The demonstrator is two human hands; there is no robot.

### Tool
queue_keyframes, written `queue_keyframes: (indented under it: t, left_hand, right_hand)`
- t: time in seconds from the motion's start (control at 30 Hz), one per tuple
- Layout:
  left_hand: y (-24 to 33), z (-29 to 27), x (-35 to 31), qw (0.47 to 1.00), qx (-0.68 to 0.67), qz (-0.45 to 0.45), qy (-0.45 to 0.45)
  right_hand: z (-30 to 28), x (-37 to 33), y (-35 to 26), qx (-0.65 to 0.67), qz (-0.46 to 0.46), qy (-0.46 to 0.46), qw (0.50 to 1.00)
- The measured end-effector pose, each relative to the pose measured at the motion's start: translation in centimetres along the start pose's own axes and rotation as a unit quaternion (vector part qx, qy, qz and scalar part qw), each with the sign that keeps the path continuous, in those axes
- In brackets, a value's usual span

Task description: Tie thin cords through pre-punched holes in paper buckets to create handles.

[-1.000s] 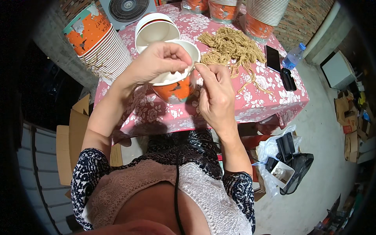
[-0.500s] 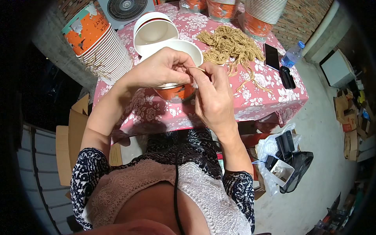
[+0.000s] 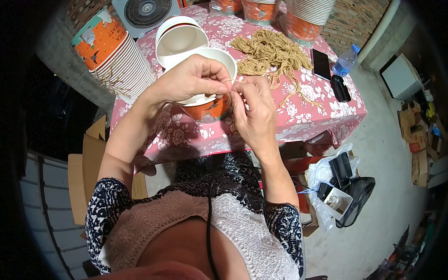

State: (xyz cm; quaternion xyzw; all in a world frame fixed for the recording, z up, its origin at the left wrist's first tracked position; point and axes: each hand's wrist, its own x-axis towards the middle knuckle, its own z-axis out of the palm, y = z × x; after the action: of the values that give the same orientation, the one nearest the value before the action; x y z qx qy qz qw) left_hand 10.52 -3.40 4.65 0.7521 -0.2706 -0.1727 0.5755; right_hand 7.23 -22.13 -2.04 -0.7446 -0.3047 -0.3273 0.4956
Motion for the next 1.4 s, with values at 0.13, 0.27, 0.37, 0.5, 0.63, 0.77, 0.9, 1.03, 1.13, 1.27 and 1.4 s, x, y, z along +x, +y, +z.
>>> queue_keyframes:
  t: [0.13, 0.27, 0.37, 0.5, 0.63, 0.77, 0.9, 1.03, 1.13, 1.27, 1.4]
  left_hand:
    - [0.1, 0.3, 0.5, 0.999, 0.028, 0.006, 0.027]
    - [-0.1, 0.7, 0.8, 0.998, 0.042, -0.004, 0.037]
    - [-0.3, 0.8, 0.7, 0.996, 0.074, 0.019, 0.054]
    - [0.4, 1.2, -0.9, 0.992, 0.09, 0.025, 0.082]
    - [-0.1, 1.4, -3.1, 0.926, 0.309, 0.109, 0.19]
    - [-0.7, 2.5, -4.7, 0.798, 0.503, 0.261, 0.205]
    - [-1.0, 2.8, -4.6, 0.767, 0.515, 0.337, 0.184]
    - [-1.1, 2.9, -4.3, 0.773, 0.506, 0.345, 0.163]
    - [-1.9, 2.8, -4.2, 0.773, 0.54, 0.3, 0.145]
    - [-2.5, 2.6, -3.7, 0.758, 0.55, 0.321, 0.142]
    - [-2.1, 2.7, -3.4, 0.74, 0.554, 0.353, 0.143]
  right_hand:
    - [0.2, -0.7, 0.1, -0.027, 0.03, 0.023, 0.999]
    - [1.2, -2.3, 0.1, 0.009, 0.107, 0.017, 0.994]
    - [2.1, -3.0, -0.2, 0.143, 0.219, 0.026, 0.965]
    - [2.6, -3.1, -0.4, 0.266, 0.307, 0.031, 0.913]
    - [2.8, -3.1, -0.6, 0.393, 0.376, 0.04, 0.838]
    - [3.3, -3.2, -0.1, 0.49, 0.404, 0.05, 0.771]
    - [3.3, -3.2, -0.4, 0.518, 0.429, 0.05, 0.738]
    - [3.1, -3.2, -0.6, 0.531, 0.418, 0.046, 0.736]
    - [2.9, -3.1, -0.8, 0.531, 0.42, 0.048, 0.734]
    - [2.7, -3.2, -0.7, 0.541, 0.41, 0.038, 0.733]
    - [2.5, -3.4, -0.5, 0.531, 0.393, 0.03, 0.75]
